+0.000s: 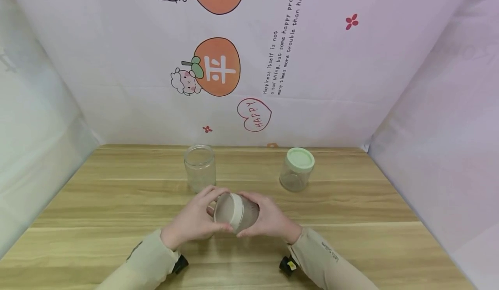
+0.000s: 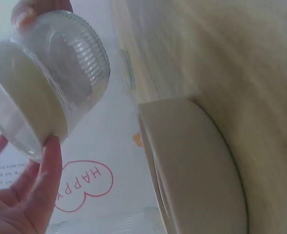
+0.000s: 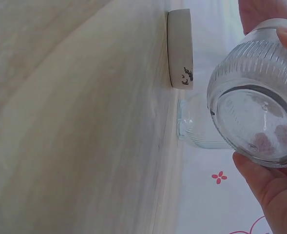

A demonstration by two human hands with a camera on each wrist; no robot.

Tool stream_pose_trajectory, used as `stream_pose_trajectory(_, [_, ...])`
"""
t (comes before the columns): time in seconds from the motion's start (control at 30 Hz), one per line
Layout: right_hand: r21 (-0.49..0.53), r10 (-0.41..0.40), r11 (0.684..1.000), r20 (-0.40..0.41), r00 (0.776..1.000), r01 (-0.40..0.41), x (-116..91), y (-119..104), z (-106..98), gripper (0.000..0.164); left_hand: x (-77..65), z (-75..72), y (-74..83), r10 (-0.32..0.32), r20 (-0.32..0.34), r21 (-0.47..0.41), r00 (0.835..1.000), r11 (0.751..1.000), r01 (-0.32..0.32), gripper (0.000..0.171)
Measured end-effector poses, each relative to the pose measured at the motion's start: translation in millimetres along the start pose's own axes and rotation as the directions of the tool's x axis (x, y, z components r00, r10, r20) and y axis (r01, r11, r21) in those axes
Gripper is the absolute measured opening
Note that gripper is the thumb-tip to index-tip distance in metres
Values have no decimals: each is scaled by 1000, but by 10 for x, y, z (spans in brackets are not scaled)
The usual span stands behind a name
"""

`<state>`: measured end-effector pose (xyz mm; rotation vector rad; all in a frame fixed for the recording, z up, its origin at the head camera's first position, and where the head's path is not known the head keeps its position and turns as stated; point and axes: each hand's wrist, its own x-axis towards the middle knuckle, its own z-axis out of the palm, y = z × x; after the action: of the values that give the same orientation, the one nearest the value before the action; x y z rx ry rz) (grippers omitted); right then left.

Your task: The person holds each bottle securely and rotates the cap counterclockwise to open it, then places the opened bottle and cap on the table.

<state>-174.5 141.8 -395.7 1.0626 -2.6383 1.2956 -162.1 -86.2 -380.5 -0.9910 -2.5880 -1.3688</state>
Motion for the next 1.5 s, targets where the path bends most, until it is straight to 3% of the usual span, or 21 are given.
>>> stream_pose_trajectory(0.1, [7, 8, 1000, -8, 1000, -8, 10, 0, 9, 86, 9, 20, 8, -48, -17, 12, 999, 999, 49, 77])
stream_pose_trajectory(0.2, [5, 30, 1000, -17, 999, -30, 17, -5, 18, 86, 17, 36, 32, -93, -58, 77, 994, 992, 97, 73])
stream_pose_trajectory(0.33, [-10, 62, 998, -32, 998, -63, 26, -25, 28, 87, 31, 47, 94, -169, -113, 163, 979, 969, 186, 68])
stream_pose_trajectory(0.5, [-12, 80, 997, -38, 996, -80, 23, -45, 30, 87, 49, 56, 190, -255, -117, 202, 960, 940, 275, 63])
stream_pose_trajectory(0.6, [-15, 79, 997, -41, 996, -80, 20, -46, 31, 87, 50, 57, 228, -262, -115, 233, 958, 931, 282, 58])
stream_pose_trajectory(0.77, [-11, 56, 998, -42, 998, -57, 15, -30, 30, 85, 41, 23, 238, -222, -100, 324, 970, 915, 243, 43])
stream_pose_trajectory(0.9, [20, 49, 999, -41, 998, -48, 0, -21, 15, 85, 17, -35, 211, -208, -90, 344, 974, 911, 227, 47])
stream_pose_trajectory(0.97, [34, 50, 998, -44, 998, -48, -8, -16, 7, 85, 3, -56, 178, -132, -74, 340, 988, 929, 150, 52])
stream_pose_trajectory(1.03, [37, 47, 998, -43, 998, -46, -18, -11, 3, 85, -13, -68, 134, 2, -36, 337, 999, 941, 10, 60])
stream_pose_trajectory(1.07, [36, 43, 998, -40, 998, -42, -24, -6, 3, 85, -20, -72, 110, 87, -9, 328, 996, 941, -79, 65])
stream_pose_trajectory(1.13, [33, 34, 999, -30, 999, -33, -37, 2, 3, 85, -33, -77, 64, 244, 52, 314, 968, 916, -248, 74])
stream_pose_trajectory(1.23, [29, 16, 999, -13, 1000, -15, -51, 11, 4, 85, -53, -74, 14, 376, 121, 293, 919, 871, -395, 81])
stream_pose_trajectory(1.37, [32, -10, 999, 0, 1000, 10, -58, 14, 5, 85, -73, -70, -18, 438, 156, 296, 885, 834, -465, 81])
stream_pose_trajectory(1.5, [39, -30, 999, 1, 1000, 30, -59, 8, 7, 87, -73, -74, -42, 516, 160, 298, 842, 788, -539, 83])
